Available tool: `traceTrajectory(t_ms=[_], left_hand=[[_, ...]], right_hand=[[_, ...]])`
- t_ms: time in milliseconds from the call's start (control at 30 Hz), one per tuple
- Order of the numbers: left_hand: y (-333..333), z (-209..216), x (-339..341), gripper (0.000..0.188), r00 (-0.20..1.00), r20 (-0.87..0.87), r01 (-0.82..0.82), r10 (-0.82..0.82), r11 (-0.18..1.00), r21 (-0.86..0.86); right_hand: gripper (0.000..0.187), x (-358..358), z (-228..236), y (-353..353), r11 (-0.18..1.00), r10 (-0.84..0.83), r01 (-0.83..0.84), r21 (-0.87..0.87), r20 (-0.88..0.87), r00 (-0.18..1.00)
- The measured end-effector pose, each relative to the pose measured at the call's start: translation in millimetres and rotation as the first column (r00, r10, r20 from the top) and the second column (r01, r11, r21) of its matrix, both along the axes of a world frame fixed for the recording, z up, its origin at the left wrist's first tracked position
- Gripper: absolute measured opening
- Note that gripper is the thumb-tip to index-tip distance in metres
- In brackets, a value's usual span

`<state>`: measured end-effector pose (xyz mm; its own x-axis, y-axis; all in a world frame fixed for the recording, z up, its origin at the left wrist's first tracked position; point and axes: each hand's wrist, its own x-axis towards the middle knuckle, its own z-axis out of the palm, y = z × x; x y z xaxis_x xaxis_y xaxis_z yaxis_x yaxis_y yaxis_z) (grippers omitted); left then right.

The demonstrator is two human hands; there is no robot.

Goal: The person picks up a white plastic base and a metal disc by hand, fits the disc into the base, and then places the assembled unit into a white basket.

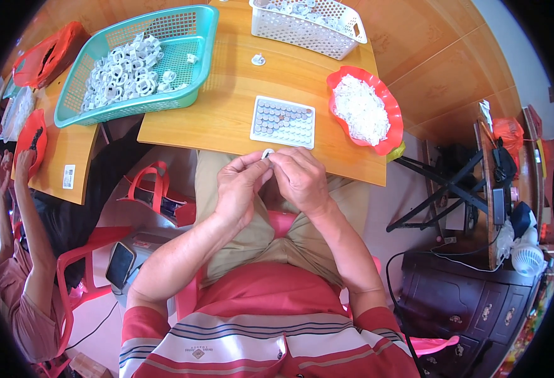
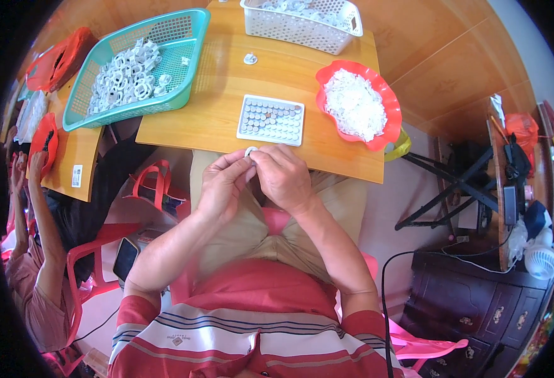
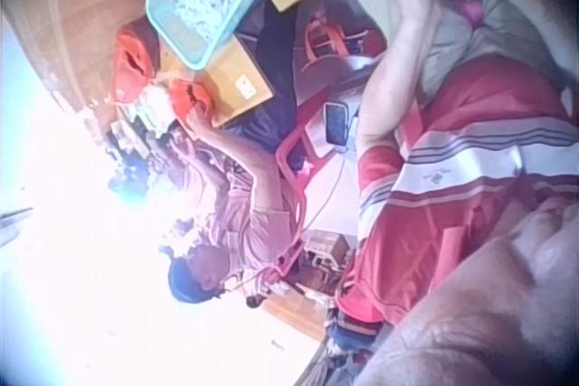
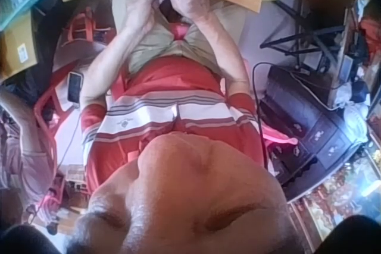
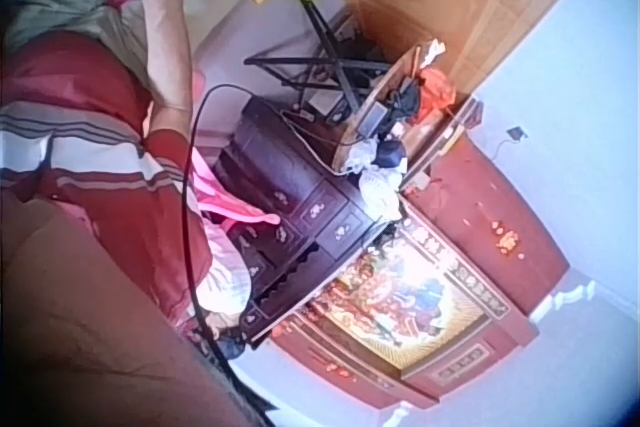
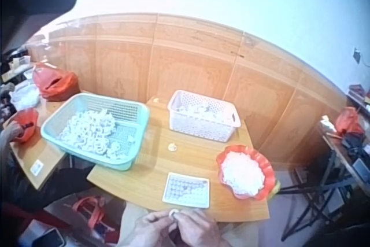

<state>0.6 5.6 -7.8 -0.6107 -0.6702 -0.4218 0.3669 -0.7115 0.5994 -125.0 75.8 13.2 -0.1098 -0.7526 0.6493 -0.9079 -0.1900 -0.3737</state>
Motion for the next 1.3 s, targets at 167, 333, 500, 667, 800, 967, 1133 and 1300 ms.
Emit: traceTrajectory(t_ms=[167,333,500,667,800,967,1133,1300], left_hand=[[0,-1,0,0.026,0.997,0.07,-0.012,0.016,0.998,-0.063],[3,1,1,0.026,0.994,0.106,-0.008,0.018,0.996,-0.092],[5,0,0,0.025,0.993,0.115,-0.008,0.024,0.99,-0.138],[5,0,0,0.025,0.991,0.132,0.001,0.023,0.984,-0.179],[5,-2,0,0.025,0.99,0.137,0.006,0.022,0.981,-0.195],[6,-6,1,0.023,0.984,0.175,0.044,0.009,0.954,-0.298],[7,-7,0,0.023,0.984,0.18,0.066,-0.002,0.935,-0.348],[7,-7,-1,0.023,0.985,0.173,0.05,0.014,0.932,-0.358]], right_hand=[[0.018,0,-3,-1,1.0,-0.004,0.002,0.016,0.142,0.99],[0.014,0,-1,1,0.99,-0.052,-0.005,0.139,0.402,0.914],[0.013,-4,-12,2,0.98,-0.082,-0.033,0.198,0.545,0.834],[0.012,-6,-5,1,0.971,-0.081,-0.053,0.232,0.531,0.844],[0.011,-5,3,2,0.97,-0.074,-0.041,0.238,0.454,0.888],[0.011,-9,1,3,0.976,-0.032,-0.039,0.215,0.313,0.949],[0.011,-13,-5,5,0.954,-0.095,-0.067,0.293,0.507,0.857],[0.011,-11,-8,5,0.957,-0.109,-0.067,0.282,0.564,0.818]])
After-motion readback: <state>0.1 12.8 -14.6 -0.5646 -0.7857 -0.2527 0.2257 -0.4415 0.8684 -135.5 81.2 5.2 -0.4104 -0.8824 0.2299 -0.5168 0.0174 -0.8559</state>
